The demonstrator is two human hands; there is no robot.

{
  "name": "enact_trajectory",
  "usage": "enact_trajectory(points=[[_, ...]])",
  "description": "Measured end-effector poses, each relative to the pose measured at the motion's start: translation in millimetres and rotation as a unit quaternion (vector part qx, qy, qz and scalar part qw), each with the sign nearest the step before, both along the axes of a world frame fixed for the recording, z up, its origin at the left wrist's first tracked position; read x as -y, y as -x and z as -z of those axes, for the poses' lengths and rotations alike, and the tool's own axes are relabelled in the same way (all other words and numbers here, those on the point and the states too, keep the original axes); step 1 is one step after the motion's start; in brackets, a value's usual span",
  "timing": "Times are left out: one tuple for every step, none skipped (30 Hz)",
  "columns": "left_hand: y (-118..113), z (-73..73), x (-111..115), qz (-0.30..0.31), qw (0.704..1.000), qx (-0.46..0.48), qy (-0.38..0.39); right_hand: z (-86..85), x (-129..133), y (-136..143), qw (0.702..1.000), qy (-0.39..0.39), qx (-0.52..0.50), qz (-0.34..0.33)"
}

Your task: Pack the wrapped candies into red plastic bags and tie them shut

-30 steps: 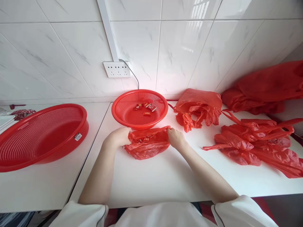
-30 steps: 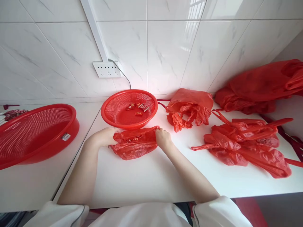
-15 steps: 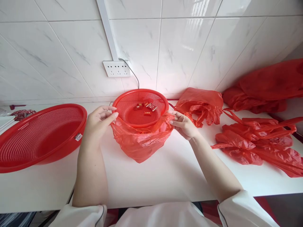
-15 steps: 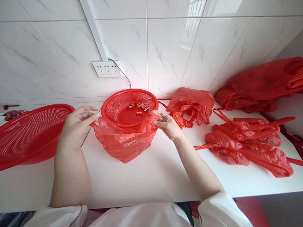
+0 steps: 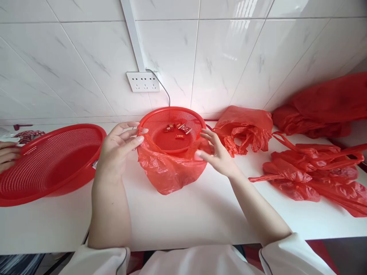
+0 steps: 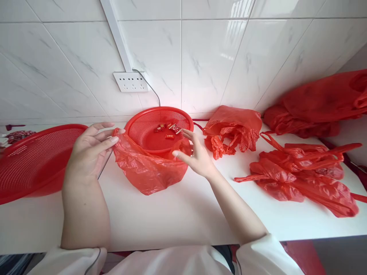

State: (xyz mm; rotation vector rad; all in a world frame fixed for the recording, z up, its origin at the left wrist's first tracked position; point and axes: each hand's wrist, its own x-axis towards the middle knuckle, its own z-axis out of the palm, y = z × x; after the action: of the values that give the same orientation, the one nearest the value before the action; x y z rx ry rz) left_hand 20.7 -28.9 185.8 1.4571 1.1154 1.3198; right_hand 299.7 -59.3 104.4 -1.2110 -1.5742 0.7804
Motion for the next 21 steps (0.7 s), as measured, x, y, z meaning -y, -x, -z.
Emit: enact_trajectory(points=[[-2.5,-1.8,2.9,-0.001,1.000,-0.006,-0.003,-1.8,2.2,1.0,0.997,-0.028,0.062,0.039],[-5.1,-3.6,6.1,-0.005,1.000,-0.011,-0.009,-2.9,3.7,1.7,0.989,-0.046,0.115,0.076],[-7.7,-5.3,9.4,-0.013,1.000,-0.015,-0.020,-3.5,4.5,1.9,0.981,-0.054,0.153,0.103],[-10.0,-6.9,12.6,-0.025,0.999,-0.020,-0.034,-3.9,4.8,1.4,0.976,-0.053,0.174,0.118],[-11.8,-8.3,15.6,-0.035,0.998,-0.028,-0.050,-4.3,4.7,0.1,0.975,-0.047,0.179,0.123],[-12.9,-9.3,18.2,-0.041,0.996,-0.039,-0.065,-5.0,4.2,-1.9,0.978,-0.037,0.168,0.118],[-13.3,-10.0,20.1,-0.043,0.995,-0.052,-0.077,-6.0,3.4,-4.5,0.985,-0.020,0.140,0.102],[-13.2,-10.3,21.3,-0.041,0.993,-0.068,-0.086,-7.3,2.4,-7.5,0.992,0.004,0.096,0.076],[-12.8,-10.2,21.8,-0.038,0.992,-0.084,-0.091,-8.9,1.2,-10.6,0.998,0.034,0.041,0.044],[-12.1,-9.9,21.5,-0.037,0.990,-0.101,-0.093,-10.5,0.1,-13.4,0.998,0.067,-0.020,0.005],[-11.4,-9.2,20.7,-0.042,0.988,-0.118,-0.093,-12.1,-0.9,-15.8,0.991,0.100,-0.080,-0.034],[-10.6,-8.3,19.4,-0.053,0.985,-0.136,-0.092,-13.7,-1.5,-17.5,0.980,0.128,-0.133,-0.067],[-9.8,-7.3,17.8,-0.068,0.982,-0.154,-0.088,-15.2,-1.6,-18.3,0.970,0.147,-0.173,-0.088],[-8.8,-6.0,16.1,-0.082,0.978,-0.174,-0.081,-16.7,-0.8,-18.3,0.964,0.154,-0.194,-0.100],[-7.7,-4.6,14.3,-0.090,0.974,-0.194,-0.073,-18.2,0.7,-17.6,0.963,0.150,-0.197,-0.107],[-6.2,-3.1,12.6,-0.092,0.970,-0.214,-0.065,-19.7,2.9,-16.3,0.968,0.135,-0.182,-0.112],[-4.5,-1.6,11.1,-0.087,0.968,-0.230,-0.057,-20.9,5.7,-14.7,0.976,0.115,-0.147,-0.111],[-2.6,0.0,9.8,-0.076,0.966,-0.241,-0.047,-21.7,8.6,-12.9,0.986,0.092,-0.096,-0.100],[-0.7,1.4,8.8,-0.064,0.966,-0.249,-0.037,-21.8,11.3,-11.1,0.994,0.071,-0.034,-0.076],[1.2,2.6,8.0,-0.052,0.965,-0.255,-0.026,-21.2,13.4,-9.4,0.997,0.055,0.031,-0.041],[2.9,3.5,7.5,-0.043,0.964,-0.263,-0.014,-19.7,14.7,-7.9,0.995,0.043,0.094,0.000]])
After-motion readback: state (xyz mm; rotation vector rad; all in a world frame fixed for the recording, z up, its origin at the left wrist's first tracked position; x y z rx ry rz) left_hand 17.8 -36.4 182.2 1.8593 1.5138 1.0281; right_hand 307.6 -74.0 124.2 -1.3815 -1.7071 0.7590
